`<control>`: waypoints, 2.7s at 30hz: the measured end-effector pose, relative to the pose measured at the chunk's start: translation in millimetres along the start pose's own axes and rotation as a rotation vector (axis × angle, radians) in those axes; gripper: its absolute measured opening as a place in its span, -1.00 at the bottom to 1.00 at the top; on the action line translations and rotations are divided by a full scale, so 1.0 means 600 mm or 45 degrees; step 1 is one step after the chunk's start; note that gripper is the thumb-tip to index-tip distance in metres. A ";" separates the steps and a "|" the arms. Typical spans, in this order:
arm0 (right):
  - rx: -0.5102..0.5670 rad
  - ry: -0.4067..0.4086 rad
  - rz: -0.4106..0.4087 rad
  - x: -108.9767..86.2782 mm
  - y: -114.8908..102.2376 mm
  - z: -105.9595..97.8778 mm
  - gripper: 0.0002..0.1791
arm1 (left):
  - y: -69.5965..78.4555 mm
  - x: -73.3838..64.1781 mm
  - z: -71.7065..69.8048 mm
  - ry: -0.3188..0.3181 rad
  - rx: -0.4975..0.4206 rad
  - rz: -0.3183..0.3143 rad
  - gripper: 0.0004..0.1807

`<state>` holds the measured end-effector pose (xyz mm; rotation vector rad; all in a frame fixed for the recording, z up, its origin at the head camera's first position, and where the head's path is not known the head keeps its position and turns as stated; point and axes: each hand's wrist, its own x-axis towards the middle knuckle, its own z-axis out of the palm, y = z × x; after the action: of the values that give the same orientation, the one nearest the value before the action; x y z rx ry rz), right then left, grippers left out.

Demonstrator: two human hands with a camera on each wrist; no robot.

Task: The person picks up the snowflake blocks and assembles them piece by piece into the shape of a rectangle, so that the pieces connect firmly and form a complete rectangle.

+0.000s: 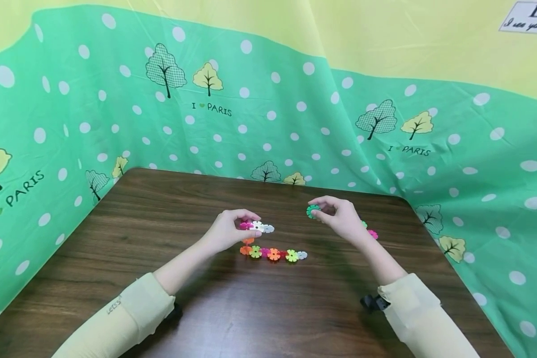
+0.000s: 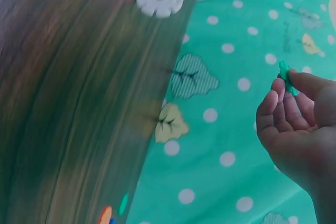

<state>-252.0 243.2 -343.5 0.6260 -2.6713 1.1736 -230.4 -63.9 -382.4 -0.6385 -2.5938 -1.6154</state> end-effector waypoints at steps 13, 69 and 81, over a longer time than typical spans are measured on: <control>0.382 -0.119 0.187 -0.017 -0.047 0.040 -0.70 | -0.002 -0.001 0.003 -0.043 -0.057 -0.041 -0.60; 0.628 -0.257 0.450 -0.011 -0.071 0.115 -0.70 | 0.010 -0.001 0.016 -0.089 -0.082 -0.042 -0.64; 0.667 -0.295 0.392 -0.017 -0.066 0.097 -0.61 | 0.012 0.000 0.011 -0.117 0.018 0.027 -0.55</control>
<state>-224.0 179.8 -359.8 0.4430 -2.7140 2.0374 -226.6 -55.1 -379.1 -0.7542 -2.6489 -1.5977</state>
